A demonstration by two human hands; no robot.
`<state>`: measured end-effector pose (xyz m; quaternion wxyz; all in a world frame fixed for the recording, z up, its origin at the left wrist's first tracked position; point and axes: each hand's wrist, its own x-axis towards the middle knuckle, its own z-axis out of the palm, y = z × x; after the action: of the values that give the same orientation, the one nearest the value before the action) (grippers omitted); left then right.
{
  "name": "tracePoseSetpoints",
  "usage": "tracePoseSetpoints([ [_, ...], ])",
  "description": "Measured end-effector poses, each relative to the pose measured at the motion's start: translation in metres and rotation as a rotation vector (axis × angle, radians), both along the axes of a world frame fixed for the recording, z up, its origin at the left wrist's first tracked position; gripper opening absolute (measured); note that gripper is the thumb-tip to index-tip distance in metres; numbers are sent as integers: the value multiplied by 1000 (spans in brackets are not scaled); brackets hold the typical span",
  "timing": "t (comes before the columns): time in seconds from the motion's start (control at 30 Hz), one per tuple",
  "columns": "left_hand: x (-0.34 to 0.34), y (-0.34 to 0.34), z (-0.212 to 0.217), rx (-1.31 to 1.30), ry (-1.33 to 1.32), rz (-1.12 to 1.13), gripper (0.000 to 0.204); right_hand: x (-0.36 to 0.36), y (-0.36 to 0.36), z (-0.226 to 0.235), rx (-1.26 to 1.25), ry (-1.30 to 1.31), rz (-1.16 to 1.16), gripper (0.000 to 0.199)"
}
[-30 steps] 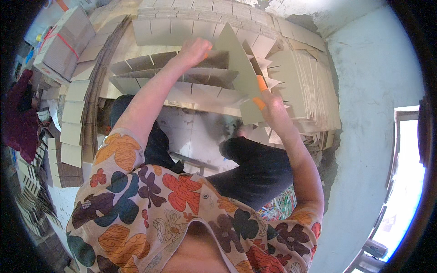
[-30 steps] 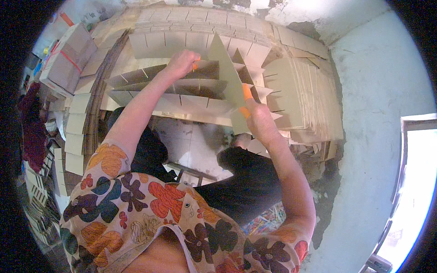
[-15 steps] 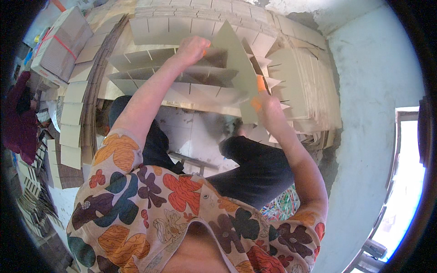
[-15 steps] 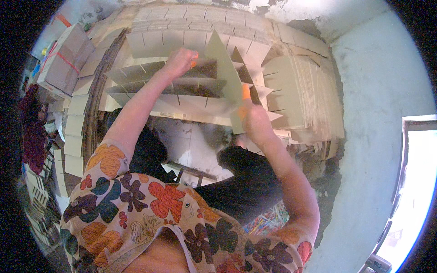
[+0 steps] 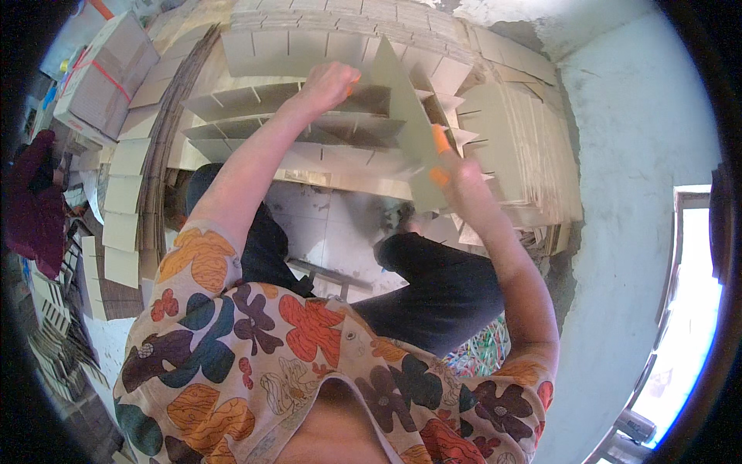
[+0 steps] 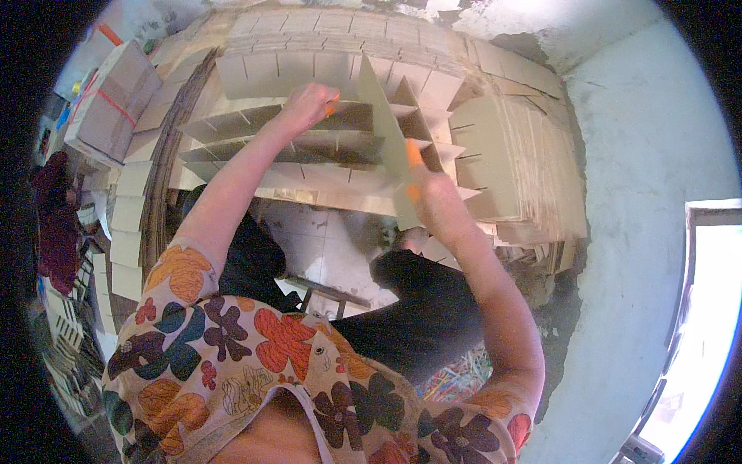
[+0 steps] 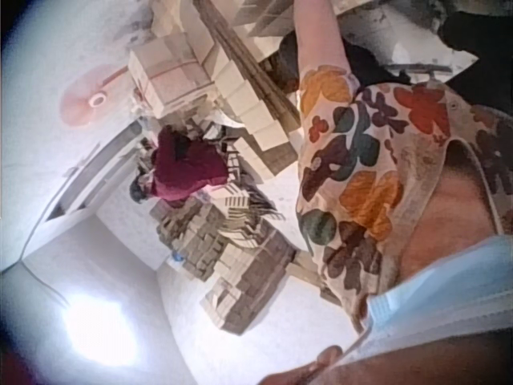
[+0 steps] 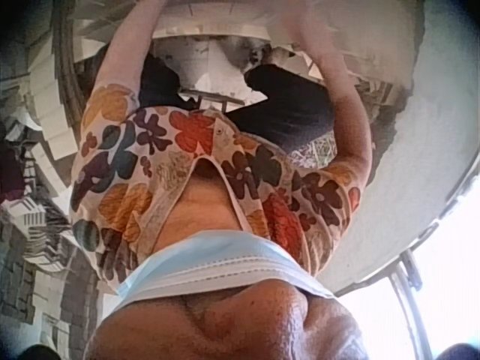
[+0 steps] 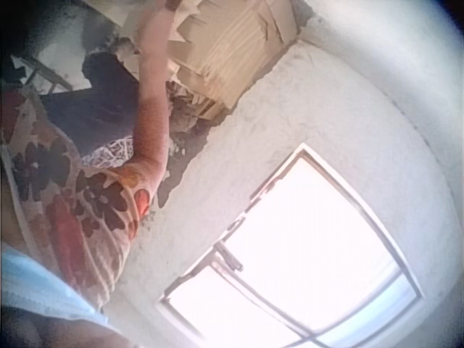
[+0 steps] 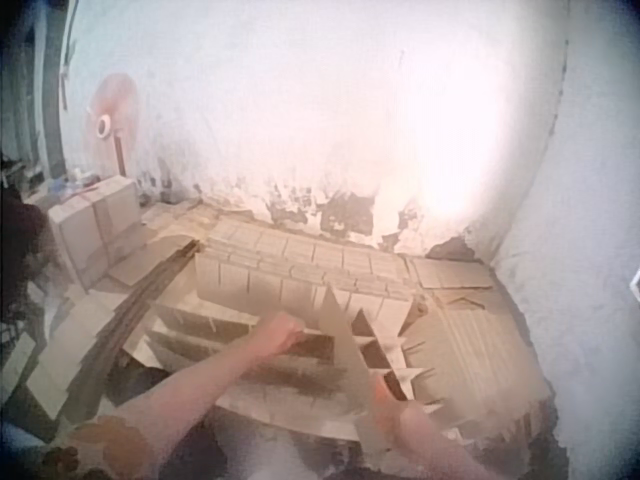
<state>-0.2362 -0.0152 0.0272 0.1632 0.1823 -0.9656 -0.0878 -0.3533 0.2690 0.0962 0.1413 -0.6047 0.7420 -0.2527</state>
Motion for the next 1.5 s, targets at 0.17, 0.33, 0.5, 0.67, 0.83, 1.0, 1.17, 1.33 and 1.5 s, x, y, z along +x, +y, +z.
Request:
tracePoseSetpoints([
  [0.17, 1, -5, -6, 54, 25, 6, 15, 2, 5, -22, 94, 28, -67, 40],
  [0.33, 4, 6, 7, -16, 217, -45, 25, -18, -8, -1, 92, -68, -16, 53],
  [0.5, 20, 82, 45, 141, 30, -272, 25, -7, -9, -2, 129, 62, -9, 68],
  [0.67, 24, 109, 13, 223, -135, -330, 20, -17, -17, -2, 108, 59, 48, 65],
  [0.83, 22, 117, 6, 232, -50, -306, 14, -22, -25, 5, 232, 65, 19, 64],
  [1.0, 19, 115, -1, 221, -24, -243, 11, 3, -25, -6, 426, 217, 1, 70],
  [1.17, 18, 115, -1, 242, -38, -267, 12, -16, -22, 3, 148, 147, -51, 55],
  [1.33, 16, 114, 0, 208, 15, -248, 14, -12, -15, -27, 133, 177, -13, 49],
  [1.5, 18, 113, 4, 260, -69, -217, 22, -14, 19, -45, 54, 251, -202, 16],
])
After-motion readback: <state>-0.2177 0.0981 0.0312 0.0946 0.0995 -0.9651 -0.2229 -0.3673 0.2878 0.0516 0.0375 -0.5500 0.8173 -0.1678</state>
